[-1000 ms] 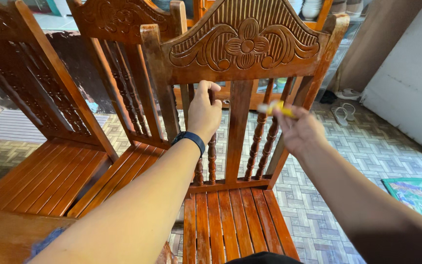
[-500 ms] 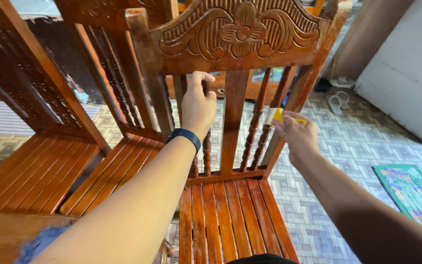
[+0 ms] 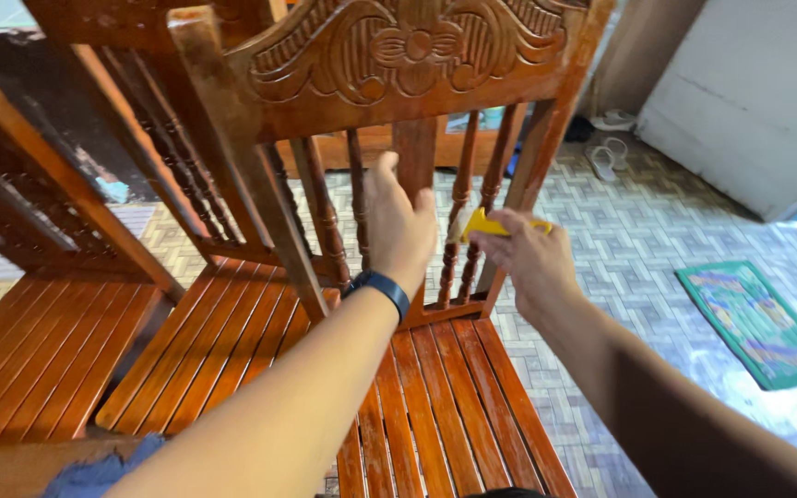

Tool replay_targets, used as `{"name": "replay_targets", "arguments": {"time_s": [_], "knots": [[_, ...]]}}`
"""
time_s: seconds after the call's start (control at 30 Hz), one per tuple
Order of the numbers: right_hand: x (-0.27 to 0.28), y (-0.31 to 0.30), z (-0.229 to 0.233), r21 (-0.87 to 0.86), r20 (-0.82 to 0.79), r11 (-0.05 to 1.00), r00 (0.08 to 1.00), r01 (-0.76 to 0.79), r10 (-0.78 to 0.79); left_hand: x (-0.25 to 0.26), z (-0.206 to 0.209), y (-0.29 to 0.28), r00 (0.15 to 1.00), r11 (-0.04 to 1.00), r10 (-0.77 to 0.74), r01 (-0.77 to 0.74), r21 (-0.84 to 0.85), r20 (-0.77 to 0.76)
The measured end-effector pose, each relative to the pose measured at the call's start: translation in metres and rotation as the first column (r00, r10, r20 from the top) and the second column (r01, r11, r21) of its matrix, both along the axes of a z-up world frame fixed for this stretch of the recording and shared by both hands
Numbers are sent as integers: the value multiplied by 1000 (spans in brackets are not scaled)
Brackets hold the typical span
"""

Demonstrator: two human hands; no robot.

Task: The person cleans a wooden chair using a feather duster and a small brush. They dust the chair's backrest and spindles, then use the brush to clean the carved details and the chair's seat and back.

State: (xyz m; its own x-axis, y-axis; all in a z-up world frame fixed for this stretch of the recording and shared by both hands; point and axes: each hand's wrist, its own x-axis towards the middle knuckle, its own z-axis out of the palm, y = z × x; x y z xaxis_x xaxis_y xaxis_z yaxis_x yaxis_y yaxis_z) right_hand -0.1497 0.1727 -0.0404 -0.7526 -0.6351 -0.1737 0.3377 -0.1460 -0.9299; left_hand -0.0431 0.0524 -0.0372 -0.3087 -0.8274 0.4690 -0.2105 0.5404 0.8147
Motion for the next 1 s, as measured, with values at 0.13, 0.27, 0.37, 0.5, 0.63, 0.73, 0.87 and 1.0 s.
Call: {"name": "replay_targets", "arguments": {"time_s": [0.13, 0.27, 0.37, 0.5, 0.63, 0.73, 0.87, 1.0], "knots": [[-20, -9, 19, -108, -114, 985, 982, 136, -148, -22, -5, -25, 999, 995, -20, 16, 98, 40], [-20, -20, 23, 42, -120, 994, 988, 103, -98, -23, -3, -30, 997, 983, -28, 15, 182, 71], [-13, -11, 10, -53, -162, 986, 975, -160, 150, -12, 1, -25, 994, 982, -14, -7, 190, 105], [-12, 3, -6, -24, -84, 996, 993, -90, 87, -3, 0, -1, 995, 986, -13, 30, 162, -103], [-23, 21, -16, 64, 27, 997, 999, 31, -33, -3, -7, 19, 992, 988, -63, 77, 131, -109], [-31, 34, -22, 71, 91, 994, 992, 84, -90, -12, -12, 19, 979, 982, -148, 163, 100, -141], [-43, 38, -21, 90, 156, 987, 977, 132, -145, -31, -15, 6, 967, 960, -255, 256, 110, -27], [-57, 32, -20, 10, 244, 989, 959, 146, -144, -49, -6, -8, 955, 954, -257, 225, 198, 150]]}}
